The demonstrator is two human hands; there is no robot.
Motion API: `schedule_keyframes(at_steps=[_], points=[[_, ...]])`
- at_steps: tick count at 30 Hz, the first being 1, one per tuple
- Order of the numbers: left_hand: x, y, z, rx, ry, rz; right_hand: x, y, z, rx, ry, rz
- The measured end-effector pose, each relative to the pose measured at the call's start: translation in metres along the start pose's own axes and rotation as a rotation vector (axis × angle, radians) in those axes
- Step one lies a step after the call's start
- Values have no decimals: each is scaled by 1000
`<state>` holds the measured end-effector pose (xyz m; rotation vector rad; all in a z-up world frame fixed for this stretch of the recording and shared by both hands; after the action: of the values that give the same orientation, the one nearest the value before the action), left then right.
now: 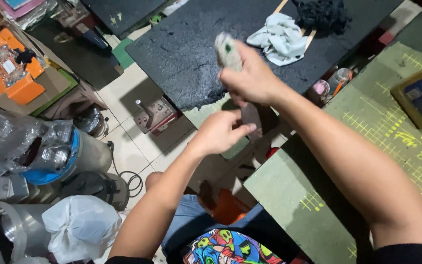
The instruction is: Scraping and wiping ink residue from a screen printing platen using a scraper and a cloth
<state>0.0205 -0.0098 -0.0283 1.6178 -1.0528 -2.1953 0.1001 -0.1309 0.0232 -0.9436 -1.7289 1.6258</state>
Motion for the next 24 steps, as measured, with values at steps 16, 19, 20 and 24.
schedule_keyframes(at_steps=[16,19,20,24], points=[[65,0,6,234,391,-496,-35,-110,126,-411,44,384],[81,0,4,324,617,-621,-42,-96,163,-326,64,532],[81,1,6,374,716,-732,-49,-87,173,-316,126,568],[77,12,14,456,847,-888,-64,-53,208,-302,188,615]])
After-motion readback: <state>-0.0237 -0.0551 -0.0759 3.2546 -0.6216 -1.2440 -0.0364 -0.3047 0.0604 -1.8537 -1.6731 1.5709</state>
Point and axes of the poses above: each hand's wrist, its own z-axis away from the middle knuckle, its own x-axis out of the palm, y = z × x, the point moved 1 cm from there along -z, towards the middle knuckle, and after that the axes turned 4 degrees about -z, right-handed, at the moved point
